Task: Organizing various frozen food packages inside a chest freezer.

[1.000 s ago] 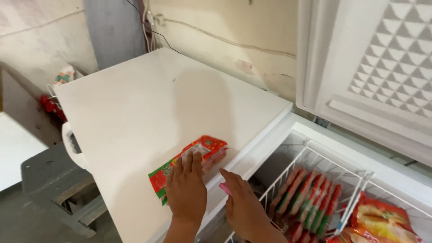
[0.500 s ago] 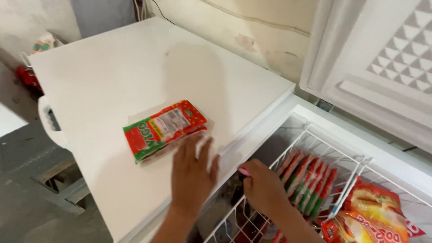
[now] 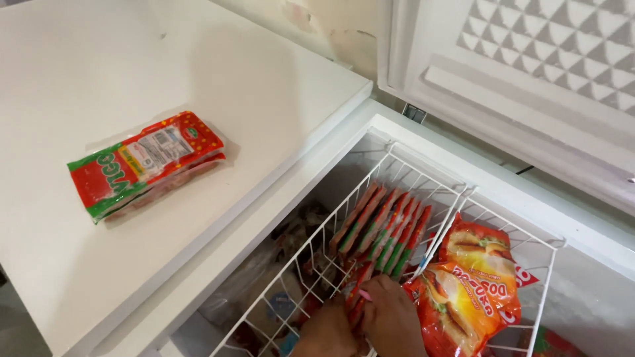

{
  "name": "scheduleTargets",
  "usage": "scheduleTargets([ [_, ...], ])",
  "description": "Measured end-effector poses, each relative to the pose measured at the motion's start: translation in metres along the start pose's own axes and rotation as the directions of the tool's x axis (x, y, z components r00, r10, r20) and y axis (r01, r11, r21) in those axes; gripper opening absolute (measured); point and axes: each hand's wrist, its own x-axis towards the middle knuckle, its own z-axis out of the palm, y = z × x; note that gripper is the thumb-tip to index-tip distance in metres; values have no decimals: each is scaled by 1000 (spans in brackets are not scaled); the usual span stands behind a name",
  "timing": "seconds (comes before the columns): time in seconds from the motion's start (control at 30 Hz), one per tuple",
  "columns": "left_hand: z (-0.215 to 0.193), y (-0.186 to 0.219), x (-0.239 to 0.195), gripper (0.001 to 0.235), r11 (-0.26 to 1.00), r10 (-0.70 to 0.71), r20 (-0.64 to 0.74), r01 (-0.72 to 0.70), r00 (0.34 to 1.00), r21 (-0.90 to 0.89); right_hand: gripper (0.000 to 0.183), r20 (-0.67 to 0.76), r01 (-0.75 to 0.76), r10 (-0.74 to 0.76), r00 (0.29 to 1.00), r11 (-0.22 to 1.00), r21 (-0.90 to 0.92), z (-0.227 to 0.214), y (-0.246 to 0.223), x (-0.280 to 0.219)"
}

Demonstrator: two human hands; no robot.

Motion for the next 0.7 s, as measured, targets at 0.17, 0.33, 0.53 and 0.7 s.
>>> scheduleTargets([
  [0.17,-93,20,20,71,990,-129,123,134,984,-33,20,-10,7,-7,1000,999,-39,2,1,-2],
  [0.33,-122,-8,18,71,896,181,171,-91,969,-434,27,63,16,-14,998,999,-33,-4,-4,-1],
  [0.53,-145,27,-6,69,993,-63,-76,55,995,-100,22,226,176,-129,966,964,-200,9,3,0],
  [0.7,-125,29,2,72,982,-185,-29,186,982,19,30,191,198,-166,967,966,-166,15,11,4],
])
